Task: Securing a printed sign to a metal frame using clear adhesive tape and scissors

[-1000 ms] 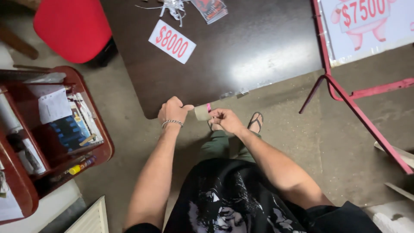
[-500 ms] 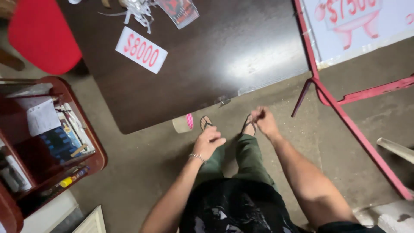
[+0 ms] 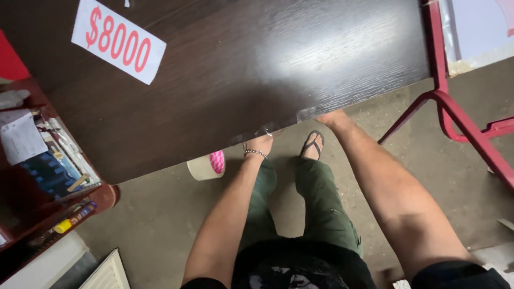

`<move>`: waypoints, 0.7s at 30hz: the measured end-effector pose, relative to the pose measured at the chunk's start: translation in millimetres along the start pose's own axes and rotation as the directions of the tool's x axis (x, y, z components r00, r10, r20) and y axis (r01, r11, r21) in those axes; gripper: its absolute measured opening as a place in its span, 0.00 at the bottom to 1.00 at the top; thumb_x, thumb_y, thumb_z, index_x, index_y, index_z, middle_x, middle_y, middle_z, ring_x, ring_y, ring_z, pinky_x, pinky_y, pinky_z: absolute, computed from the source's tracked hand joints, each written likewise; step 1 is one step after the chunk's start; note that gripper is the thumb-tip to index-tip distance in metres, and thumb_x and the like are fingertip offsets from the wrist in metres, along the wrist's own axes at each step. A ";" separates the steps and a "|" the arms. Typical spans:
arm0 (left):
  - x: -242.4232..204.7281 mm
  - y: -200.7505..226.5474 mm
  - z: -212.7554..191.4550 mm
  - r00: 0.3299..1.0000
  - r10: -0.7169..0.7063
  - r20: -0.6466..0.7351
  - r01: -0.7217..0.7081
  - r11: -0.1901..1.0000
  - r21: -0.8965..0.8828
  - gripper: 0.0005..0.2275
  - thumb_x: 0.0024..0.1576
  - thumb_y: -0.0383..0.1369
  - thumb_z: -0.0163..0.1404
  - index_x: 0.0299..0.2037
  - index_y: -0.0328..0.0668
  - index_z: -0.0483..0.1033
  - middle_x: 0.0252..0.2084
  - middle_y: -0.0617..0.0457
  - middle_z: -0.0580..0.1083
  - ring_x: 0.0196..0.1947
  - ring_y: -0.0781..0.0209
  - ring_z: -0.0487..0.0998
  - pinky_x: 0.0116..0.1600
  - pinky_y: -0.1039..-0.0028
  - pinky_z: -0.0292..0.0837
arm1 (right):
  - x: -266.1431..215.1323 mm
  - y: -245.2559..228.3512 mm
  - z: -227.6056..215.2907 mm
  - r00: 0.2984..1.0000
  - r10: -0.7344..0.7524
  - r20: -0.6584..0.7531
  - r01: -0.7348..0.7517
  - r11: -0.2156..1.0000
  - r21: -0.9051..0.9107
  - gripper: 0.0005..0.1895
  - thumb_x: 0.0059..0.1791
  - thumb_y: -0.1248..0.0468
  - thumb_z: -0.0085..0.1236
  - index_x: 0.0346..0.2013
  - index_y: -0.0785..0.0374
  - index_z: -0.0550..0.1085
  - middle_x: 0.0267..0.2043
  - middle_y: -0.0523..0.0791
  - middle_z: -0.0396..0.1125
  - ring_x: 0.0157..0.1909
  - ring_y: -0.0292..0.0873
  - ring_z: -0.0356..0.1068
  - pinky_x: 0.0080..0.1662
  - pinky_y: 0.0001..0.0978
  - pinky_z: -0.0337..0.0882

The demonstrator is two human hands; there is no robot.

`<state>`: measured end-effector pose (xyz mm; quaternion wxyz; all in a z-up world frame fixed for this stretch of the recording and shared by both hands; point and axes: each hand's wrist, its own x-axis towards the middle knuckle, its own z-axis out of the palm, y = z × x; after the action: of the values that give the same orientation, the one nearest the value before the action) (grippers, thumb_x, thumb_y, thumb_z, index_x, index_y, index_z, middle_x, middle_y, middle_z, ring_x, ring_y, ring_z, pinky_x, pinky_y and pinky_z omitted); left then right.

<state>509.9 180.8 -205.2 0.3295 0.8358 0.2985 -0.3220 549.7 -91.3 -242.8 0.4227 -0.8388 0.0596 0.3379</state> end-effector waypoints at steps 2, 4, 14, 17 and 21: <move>1.3 -0.4 2.1 1.000 0.008 0.010 -0.008 1.000 0.018 0.31 0.48 0.59 0.58 0.43 0.35 0.82 0.44 0.40 0.81 0.55 0.46 0.79 0.62 0.57 0.73 | 1.5 1.5 -7.8 1.000 -0.016 0.007 0.016 0.999 -0.044 0.22 0.45 0.67 0.65 0.53 0.64 0.74 0.50 0.57 0.72 0.53 0.66 0.70 0.53 0.59 0.68; 3.5 0.4 3.0 1.000 0.017 0.018 -0.018 0.999 0.035 0.30 0.49 0.59 0.57 0.43 0.35 0.82 0.44 0.40 0.81 0.55 0.47 0.79 0.62 0.57 0.73 | 2.9 1.5 -16.2 0.999 -0.034 0.014 0.035 0.995 -0.088 0.21 0.45 0.66 0.65 0.52 0.63 0.75 0.49 0.57 0.73 0.51 0.67 0.70 0.51 0.60 0.69; 12.7 -7.9 6.8 0.997 0.038 0.073 -0.049 0.985 0.165 0.29 0.53 0.60 0.48 0.43 0.41 0.82 0.44 0.43 0.81 0.55 0.49 0.80 0.62 0.58 0.73 | -51.8 -91.4 -69.4 0.985 -0.128 0.116 0.142 0.983 -0.120 0.14 0.46 0.63 0.66 0.46 0.58 0.80 0.40 0.49 0.77 0.39 0.57 0.74 0.43 0.49 0.71; 16.2 -9.6 7.5 0.995 0.047 0.088 -0.064 0.978 0.201 0.29 0.54 0.61 0.45 0.43 0.42 0.82 0.45 0.44 0.81 0.55 0.50 0.80 0.62 0.58 0.73 | -83.8 -115.5 -87.3 0.977 -0.157 0.143 0.163 0.986 -0.031 0.16 0.46 0.63 0.67 0.49 0.61 0.80 0.38 0.51 0.77 0.36 0.53 0.70 0.43 0.47 0.71; 19.2 -10.9 9.9 0.992 0.061 0.110 -0.087 0.964 0.250 0.29 0.56 0.61 0.41 0.43 0.44 0.83 0.45 0.45 0.81 0.55 0.51 0.80 0.62 0.59 0.73 | -102.9 -88.3 -98.9 0.969 -0.107 0.225 0.110 0.994 -0.002 0.15 0.44 0.66 0.69 0.45 0.61 0.82 0.32 0.52 0.75 0.35 0.51 0.74 0.40 0.43 0.72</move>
<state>510.7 185.6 -228.9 0.2461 0.8644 0.2063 -0.3870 556.2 -128.4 -79.2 0.4386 -0.8003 -0.0370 0.4072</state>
